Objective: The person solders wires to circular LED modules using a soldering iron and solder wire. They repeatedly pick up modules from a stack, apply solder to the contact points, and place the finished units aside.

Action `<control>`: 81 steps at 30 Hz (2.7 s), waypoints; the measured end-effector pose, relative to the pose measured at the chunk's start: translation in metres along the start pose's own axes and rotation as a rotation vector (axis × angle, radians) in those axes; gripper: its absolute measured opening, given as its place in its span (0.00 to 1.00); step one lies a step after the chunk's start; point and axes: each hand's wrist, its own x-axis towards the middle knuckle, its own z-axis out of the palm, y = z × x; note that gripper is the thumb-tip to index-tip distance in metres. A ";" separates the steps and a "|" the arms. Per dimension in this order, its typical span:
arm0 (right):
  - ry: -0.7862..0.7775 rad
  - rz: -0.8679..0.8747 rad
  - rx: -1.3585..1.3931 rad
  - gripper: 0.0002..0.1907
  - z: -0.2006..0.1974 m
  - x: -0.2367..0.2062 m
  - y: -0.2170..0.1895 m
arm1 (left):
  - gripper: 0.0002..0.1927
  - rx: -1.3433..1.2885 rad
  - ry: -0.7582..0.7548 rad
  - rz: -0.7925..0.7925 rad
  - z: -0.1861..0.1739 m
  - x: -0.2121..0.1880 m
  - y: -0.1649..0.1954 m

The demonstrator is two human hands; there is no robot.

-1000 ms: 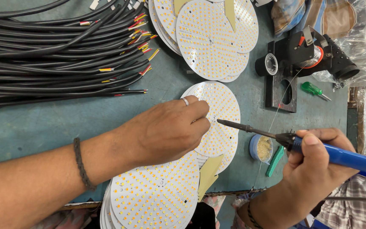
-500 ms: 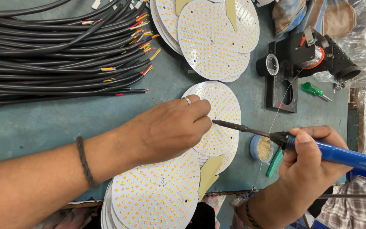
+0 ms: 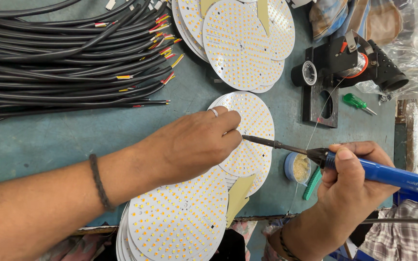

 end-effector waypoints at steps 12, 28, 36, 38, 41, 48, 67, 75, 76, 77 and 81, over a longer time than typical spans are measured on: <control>0.088 -0.185 0.033 0.11 -0.036 -0.035 -0.013 | 0.06 -0.039 0.203 -0.089 -0.074 -0.028 0.044; -0.116 -0.025 0.166 0.06 -0.014 -0.084 -0.026 | 0.08 0.215 0.188 -0.278 -0.039 -0.105 0.113; -0.115 0.024 0.207 0.07 -0.001 -0.088 -0.034 | 0.08 0.201 0.178 -0.294 -0.034 -0.106 0.108; -0.117 0.030 0.209 0.07 0.000 -0.088 -0.035 | 0.09 0.198 0.176 -0.297 -0.033 -0.105 0.108; -0.130 0.032 0.206 0.07 -0.001 -0.087 -0.035 | 0.09 0.196 0.176 -0.297 -0.033 -0.103 0.108; -0.153 0.011 0.147 0.07 -0.002 -0.085 -0.034 | 0.09 0.215 0.163 -0.304 -0.033 -0.103 0.111; -0.200 -0.025 0.161 0.08 -0.007 -0.084 -0.032 | 0.09 0.227 0.167 -0.309 -0.032 -0.100 0.111; -0.139 0.052 0.172 0.06 -0.008 -0.083 -0.032 | 0.09 0.233 0.165 -0.311 -0.032 -0.101 0.113; -0.113 0.048 0.192 0.06 -0.007 -0.082 -0.032 | 0.09 0.234 0.170 -0.310 -0.032 -0.101 0.113; -0.104 0.046 0.195 0.06 -0.006 -0.082 -0.032 | 0.09 0.235 0.168 -0.312 -0.032 -0.101 0.113; -0.108 0.045 0.167 0.06 -0.003 -0.082 -0.036 | 0.09 0.228 0.165 -0.309 -0.032 -0.100 0.113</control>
